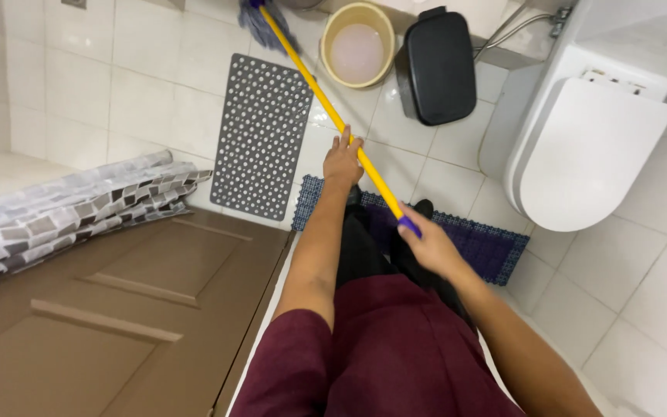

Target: The person mops the bathroom floor using a yellow-handled mop. They wet the mop head with a handheld bidet sprayer, then proceed to mop the tiled floor around the toilet, sink, and shower area.

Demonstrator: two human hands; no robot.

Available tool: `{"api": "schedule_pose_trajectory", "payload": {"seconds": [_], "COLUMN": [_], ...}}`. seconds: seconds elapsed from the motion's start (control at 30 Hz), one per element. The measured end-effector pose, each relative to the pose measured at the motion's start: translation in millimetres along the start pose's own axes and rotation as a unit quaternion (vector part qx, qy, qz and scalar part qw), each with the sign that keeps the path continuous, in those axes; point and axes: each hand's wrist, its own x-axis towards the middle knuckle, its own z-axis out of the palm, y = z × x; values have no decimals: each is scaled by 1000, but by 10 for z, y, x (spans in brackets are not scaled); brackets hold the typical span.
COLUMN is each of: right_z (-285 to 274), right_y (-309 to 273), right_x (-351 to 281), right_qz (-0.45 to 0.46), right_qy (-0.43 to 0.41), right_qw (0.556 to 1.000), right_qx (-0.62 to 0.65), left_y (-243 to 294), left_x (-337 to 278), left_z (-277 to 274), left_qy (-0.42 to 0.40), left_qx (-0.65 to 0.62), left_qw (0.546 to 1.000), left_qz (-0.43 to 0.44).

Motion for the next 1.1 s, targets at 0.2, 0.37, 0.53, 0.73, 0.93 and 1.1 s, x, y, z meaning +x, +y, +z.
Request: {"api": "schedule_pose_trajectory", "payload": {"seconds": [0.2, 0.37, 0.53, 0.73, 0.93, 1.1], "right_z": [-178, -666, -783, -220, 420, 338], "right_y": [-708, -497, -517, -560, -671, -848], "right_x": [41, -823, -1269, -355, 653, 840], "right_qz": [60, 59, 311, 119, 20, -29], "right_qy": [-41, 3, 39, 57, -25, -95], "right_qw": [996, 995, 948, 970, 989, 992], "right_qx": [-60, -78, -59, -207, -147, -82], "left_y": [24, 674, 1077, 280, -852, -986], "left_x": [-153, -788, -1210, -583, 32, -171], "left_z": [-260, -175, -438, -274, -99, -506], "left_qy": [9, 147, 121, 89, 134, 80], "left_qx": [-43, -136, -129, -158, -66, -50], "left_qw": [995, 973, 975, 978, 989, 992], "left_qz": [-85, 113, 133, 108, -8, -78]}}
